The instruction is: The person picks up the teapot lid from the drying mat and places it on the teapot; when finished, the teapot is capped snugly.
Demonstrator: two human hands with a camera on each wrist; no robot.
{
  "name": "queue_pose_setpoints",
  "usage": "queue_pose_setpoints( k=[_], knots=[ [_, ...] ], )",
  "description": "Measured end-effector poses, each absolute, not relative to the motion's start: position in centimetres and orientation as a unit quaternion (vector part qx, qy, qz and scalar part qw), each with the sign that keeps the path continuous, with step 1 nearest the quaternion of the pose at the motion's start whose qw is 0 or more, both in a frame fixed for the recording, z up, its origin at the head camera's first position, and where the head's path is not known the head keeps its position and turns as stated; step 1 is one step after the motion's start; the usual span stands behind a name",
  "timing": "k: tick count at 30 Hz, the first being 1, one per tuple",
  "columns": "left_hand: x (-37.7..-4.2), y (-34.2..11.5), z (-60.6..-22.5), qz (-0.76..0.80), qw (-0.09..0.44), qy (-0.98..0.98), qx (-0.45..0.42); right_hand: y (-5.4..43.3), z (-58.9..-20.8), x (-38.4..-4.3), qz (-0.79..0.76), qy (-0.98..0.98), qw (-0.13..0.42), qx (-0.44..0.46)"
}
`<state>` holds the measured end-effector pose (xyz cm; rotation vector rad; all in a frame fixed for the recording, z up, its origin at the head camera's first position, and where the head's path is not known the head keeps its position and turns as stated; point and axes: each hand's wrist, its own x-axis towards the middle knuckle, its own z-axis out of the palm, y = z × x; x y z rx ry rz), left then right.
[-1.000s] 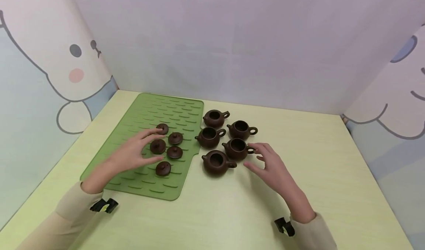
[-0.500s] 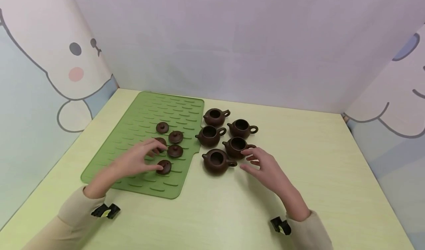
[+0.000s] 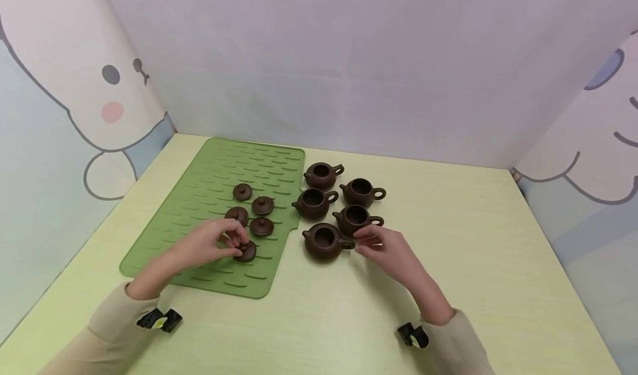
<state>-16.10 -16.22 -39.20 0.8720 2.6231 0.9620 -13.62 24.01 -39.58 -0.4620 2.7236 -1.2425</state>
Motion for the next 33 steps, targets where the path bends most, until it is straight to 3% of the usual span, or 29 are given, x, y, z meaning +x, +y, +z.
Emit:
queue_pose_setpoints(
  k=[33],
  knots=[
    [-17.4,-13.2,-37.5,0.314,0.118,0.893,0.300,23.2,-39.9,-14.2,-0.395,0.909,0.053,-0.120]
  ],
)
